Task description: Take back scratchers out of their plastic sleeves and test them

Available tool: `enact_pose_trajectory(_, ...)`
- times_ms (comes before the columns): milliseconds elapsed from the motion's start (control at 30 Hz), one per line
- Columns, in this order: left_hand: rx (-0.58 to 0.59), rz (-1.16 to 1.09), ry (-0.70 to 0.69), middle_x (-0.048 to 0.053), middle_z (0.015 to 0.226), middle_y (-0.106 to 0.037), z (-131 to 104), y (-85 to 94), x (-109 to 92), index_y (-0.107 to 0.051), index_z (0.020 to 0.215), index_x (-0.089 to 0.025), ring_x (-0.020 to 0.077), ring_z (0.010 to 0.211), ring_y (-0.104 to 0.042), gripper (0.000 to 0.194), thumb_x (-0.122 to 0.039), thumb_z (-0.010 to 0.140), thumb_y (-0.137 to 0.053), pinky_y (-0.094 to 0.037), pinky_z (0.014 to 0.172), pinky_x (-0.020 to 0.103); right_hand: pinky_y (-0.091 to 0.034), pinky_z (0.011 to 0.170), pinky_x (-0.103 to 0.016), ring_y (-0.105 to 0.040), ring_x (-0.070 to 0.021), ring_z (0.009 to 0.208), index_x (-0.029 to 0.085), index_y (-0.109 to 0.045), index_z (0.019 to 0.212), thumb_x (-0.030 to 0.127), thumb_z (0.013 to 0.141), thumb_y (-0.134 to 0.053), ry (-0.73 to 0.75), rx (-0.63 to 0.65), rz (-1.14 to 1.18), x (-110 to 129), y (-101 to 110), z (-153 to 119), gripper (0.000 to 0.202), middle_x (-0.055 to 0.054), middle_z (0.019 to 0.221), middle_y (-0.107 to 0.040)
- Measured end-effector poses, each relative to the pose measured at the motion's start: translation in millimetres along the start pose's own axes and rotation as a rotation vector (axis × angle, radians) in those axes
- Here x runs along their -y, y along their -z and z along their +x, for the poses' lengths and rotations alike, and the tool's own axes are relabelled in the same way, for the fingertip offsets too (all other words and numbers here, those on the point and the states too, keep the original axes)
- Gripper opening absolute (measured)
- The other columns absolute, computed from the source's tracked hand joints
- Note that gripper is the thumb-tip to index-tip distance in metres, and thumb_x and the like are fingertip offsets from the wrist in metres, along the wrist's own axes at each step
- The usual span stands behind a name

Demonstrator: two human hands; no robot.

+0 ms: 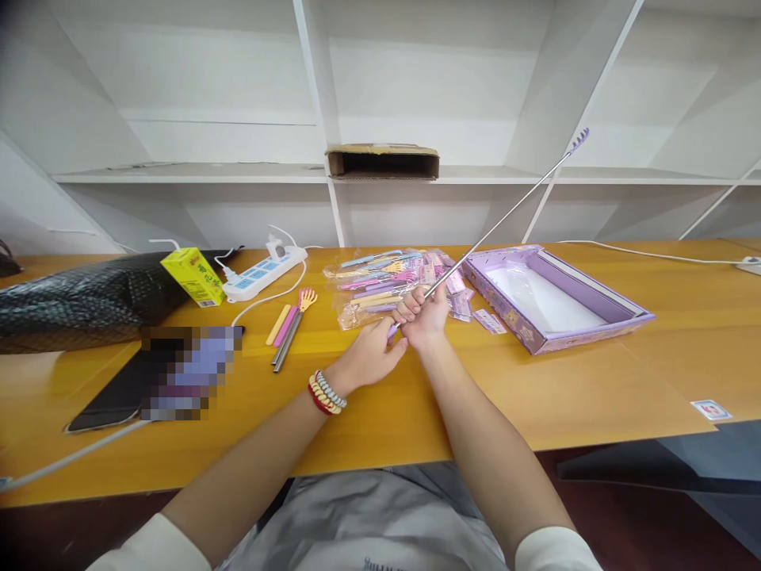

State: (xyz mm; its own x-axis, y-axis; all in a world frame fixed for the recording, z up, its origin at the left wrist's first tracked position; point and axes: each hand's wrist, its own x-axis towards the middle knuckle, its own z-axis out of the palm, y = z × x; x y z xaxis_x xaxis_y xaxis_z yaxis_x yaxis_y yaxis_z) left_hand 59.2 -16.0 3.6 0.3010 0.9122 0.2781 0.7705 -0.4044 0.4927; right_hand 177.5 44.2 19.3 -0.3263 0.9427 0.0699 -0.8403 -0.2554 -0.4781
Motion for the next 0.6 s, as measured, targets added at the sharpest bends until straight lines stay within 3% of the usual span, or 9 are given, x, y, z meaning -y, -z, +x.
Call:
enact_pose_trajectory(100,0.089,0.019,-0.006,0.012,0.095,-0.062,-0.6,1.3,-0.7,-0.045,0.103,-0.016,0.025,0.082,-0.06,0.032,-0.042,0.084,-0.047,-0.042,0.062,0.031,-0.019,0.032,-0.022,-0.015,-0.0073,0.033,0.019,-0.02,0.047,0.065,0.084,-0.019,0.026,-0.064,0.012,2.2,-2.9,-1.9,0.059,0.006,0.039,-0.016)
enact_pose_trajectory(200,0.131,0.086,0.056,0.014,0.092,-0.062,0.8,1.0,-2.2,-0.041,0.11,-0.015,0.028,0.081,-0.061,0.042,-0.049,0.086,-0.04,-0.042,0.06,0.032,-0.014,0.031,-0.023,-0.011,-0.0072,0.032,0.019,-0.017,0.047,0.068,0.082,-0.02,0.057,-0.108,0.01,1.2,-7.9,-3.0,0.06,0.006,0.038,-0.014)
enact_pose_trajectory(467,0.094,0.216,0.137,0.014,0.087,-0.062,2.7,0.5,-12.3,-0.044,0.11,-0.016,0.0284,0.076,-0.062,0.061,-0.066,0.082,-0.024,-0.039,0.055,0.031,-0.012,0.031,-0.022,-0.008,-0.0065,0.034,0.02,-0.014,0.049,0.075,0.077,-0.022,0.104,-0.106,-0.01,4.8,-14.7,-6.6,0.063,0.007,0.039,-0.012)
enact_pose_trajectory(600,0.03,0.224,0.117,0.011,0.079,-0.061,4.7,-1.5,-8.4,-0.051,0.099,-0.016,0.0248,0.071,-0.06,0.063,-0.07,0.08,-0.024,-0.037,0.056,0.03,-0.011,0.032,-0.023,-0.008,-0.0064,0.034,0.02,-0.014,0.049,0.076,0.076,-0.022,0.144,-0.138,-0.006,8.2,-17.9,-8.4,0.063,0.007,0.039,-0.012)
